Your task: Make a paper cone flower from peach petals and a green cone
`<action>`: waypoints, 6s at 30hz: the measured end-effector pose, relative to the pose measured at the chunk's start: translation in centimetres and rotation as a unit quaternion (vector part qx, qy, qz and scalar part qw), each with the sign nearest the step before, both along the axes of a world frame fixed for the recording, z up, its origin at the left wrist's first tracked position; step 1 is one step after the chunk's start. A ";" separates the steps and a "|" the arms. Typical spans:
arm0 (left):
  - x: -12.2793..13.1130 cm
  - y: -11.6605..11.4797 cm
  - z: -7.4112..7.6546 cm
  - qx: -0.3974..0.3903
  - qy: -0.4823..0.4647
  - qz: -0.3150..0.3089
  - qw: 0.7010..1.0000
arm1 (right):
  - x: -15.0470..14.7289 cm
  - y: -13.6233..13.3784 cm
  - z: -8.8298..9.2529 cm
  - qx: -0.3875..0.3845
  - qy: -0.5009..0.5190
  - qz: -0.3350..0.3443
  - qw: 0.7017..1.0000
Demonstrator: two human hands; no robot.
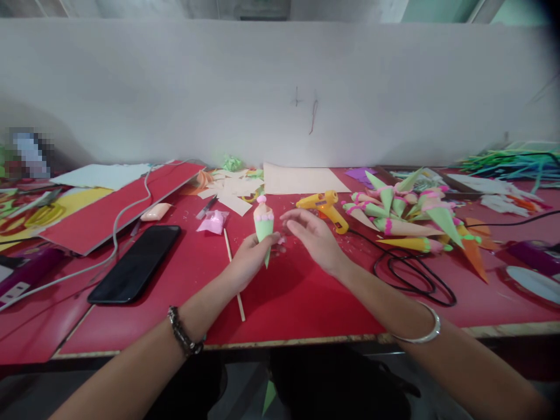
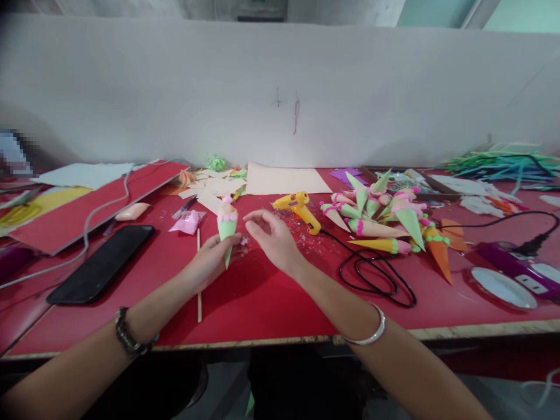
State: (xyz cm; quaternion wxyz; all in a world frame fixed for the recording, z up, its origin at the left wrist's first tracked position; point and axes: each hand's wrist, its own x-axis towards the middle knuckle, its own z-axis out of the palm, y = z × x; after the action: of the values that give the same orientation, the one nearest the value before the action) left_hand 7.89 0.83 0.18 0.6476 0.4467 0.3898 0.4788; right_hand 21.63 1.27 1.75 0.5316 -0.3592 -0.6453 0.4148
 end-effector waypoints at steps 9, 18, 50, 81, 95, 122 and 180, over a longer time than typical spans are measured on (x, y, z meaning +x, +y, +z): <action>0.0 0.0 0.3 0.000 -0.106 0.042 0.993 | 0.2 -0.3 -0.1 0.184 -0.211 -0.045 0.959; 0.1 -0.1 0.8 -0.027 -0.150 0.041 0.987 | 0.4 -0.3 -0.1 0.232 -0.239 -0.055 0.942; 0.3 -0.8 1.3 -0.007 -0.065 -0.039 0.997 | 0.6 0.1 0.1 0.013 0.008 -0.055 0.998; -0.6 -1.4 2.0 0.032 -0.105 -0.300 0.948 | 0.2 0.1 0.2 -0.031 0.040 -0.031 0.998; -0.6 -1.4 2.1 0.035 -0.101 -0.327 0.939 | 0.5 0.3 0.2 -0.011 0.029 -0.062 0.998; -0.4 -1.2 1.7 0.055 -0.102 -0.321 0.940 | 0.6 0.4 -0.1 -0.009 0.095 -0.036 0.995; 0.2 -1.0 1.0 0.039 -0.056 -0.296 0.953 | -0.5 -1.0 0.5 -0.130 0.124 0.149 0.972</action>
State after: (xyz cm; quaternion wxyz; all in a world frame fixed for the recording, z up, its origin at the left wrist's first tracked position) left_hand 8.12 -0.19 1.15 0.7630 0.5395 0.1843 0.3046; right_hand 21.16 0.24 2.27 0.4891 -0.2705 -0.5610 0.6107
